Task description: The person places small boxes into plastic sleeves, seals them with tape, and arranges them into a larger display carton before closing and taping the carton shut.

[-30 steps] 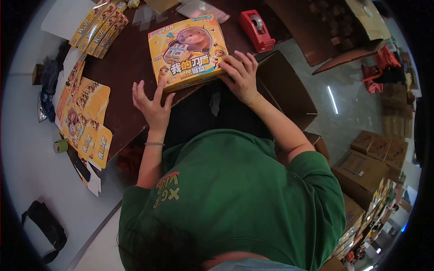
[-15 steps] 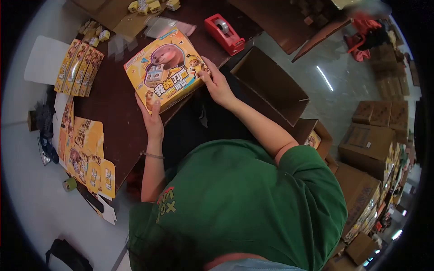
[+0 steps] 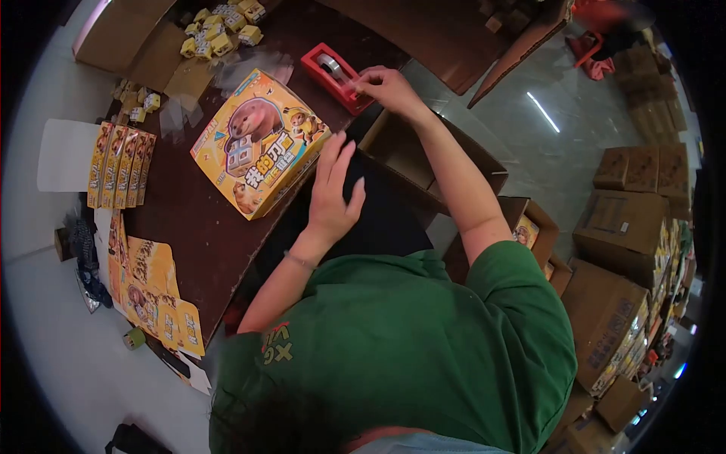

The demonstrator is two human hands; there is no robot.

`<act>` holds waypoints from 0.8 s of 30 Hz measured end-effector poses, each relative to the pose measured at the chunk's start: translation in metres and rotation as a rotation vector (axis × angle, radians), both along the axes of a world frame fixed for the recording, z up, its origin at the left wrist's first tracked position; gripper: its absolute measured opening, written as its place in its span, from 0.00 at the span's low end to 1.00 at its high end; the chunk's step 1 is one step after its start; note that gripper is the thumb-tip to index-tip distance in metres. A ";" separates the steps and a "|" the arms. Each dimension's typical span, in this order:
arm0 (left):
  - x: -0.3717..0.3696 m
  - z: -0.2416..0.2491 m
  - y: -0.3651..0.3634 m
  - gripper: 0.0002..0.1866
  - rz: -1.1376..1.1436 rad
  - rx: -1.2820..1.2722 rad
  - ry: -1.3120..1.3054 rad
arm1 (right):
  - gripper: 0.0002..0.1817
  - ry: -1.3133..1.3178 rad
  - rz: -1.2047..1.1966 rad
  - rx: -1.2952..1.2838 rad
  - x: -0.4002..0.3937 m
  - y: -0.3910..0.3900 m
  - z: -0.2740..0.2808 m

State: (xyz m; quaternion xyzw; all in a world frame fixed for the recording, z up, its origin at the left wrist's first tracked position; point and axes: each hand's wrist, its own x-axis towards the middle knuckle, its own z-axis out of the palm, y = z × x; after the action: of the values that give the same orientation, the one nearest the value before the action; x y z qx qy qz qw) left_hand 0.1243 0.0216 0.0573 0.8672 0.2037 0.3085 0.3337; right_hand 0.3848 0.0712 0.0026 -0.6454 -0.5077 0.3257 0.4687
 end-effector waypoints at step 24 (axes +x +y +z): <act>0.124 -0.048 0.020 0.23 0.264 -1.120 -0.352 | 0.08 0.795 -0.104 -0.127 -0.021 -0.122 -0.009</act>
State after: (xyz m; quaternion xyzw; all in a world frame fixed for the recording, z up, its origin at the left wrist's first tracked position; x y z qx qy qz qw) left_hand 0.2480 0.0417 0.0090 0.4626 0.3827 0.3321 0.7275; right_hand 0.3634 -0.0512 -0.0060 -0.5214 -0.2326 0.5565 0.6036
